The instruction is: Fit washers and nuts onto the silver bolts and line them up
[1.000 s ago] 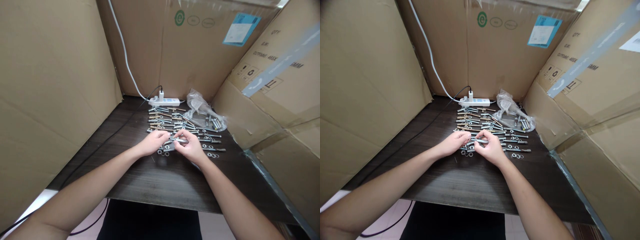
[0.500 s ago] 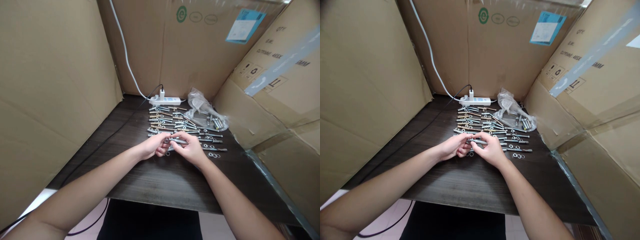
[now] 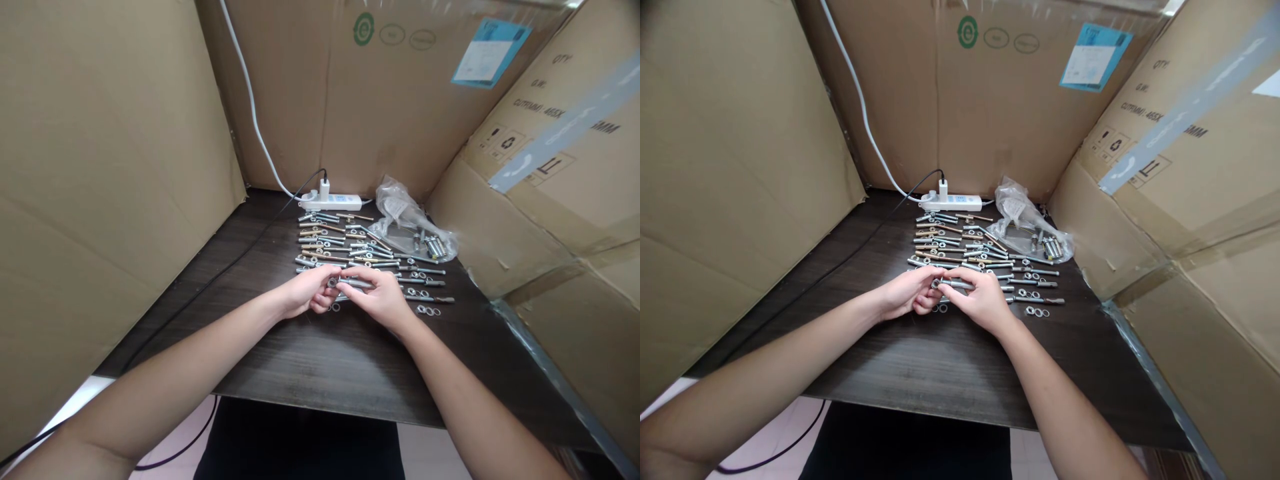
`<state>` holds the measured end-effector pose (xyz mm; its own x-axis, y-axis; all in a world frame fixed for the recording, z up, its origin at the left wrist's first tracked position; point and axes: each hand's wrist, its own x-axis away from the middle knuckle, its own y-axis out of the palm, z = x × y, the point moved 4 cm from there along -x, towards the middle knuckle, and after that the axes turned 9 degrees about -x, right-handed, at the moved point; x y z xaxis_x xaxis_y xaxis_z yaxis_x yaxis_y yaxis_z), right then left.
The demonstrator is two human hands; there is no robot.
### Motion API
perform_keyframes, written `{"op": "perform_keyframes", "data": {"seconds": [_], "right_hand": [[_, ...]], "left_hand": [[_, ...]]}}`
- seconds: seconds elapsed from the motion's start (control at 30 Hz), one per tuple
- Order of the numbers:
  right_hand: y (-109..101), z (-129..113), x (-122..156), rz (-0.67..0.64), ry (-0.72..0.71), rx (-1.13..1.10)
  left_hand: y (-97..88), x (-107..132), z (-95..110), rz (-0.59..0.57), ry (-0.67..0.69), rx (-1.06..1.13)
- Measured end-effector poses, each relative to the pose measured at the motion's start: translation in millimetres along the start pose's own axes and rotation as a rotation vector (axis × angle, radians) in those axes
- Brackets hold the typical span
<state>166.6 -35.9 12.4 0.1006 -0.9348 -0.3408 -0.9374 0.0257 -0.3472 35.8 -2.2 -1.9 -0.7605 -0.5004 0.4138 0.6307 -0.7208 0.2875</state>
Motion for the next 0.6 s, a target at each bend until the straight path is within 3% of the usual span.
{"op": "perform_keyframes", "data": {"seconds": [0.6], "right_hand": [[-2.2, 4.3, -0.3, 0.023, 0.052, 0.044]], "left_hand": [[0.9, -1.5, -0.9, -0.032, -0.003, -0.008]]}}
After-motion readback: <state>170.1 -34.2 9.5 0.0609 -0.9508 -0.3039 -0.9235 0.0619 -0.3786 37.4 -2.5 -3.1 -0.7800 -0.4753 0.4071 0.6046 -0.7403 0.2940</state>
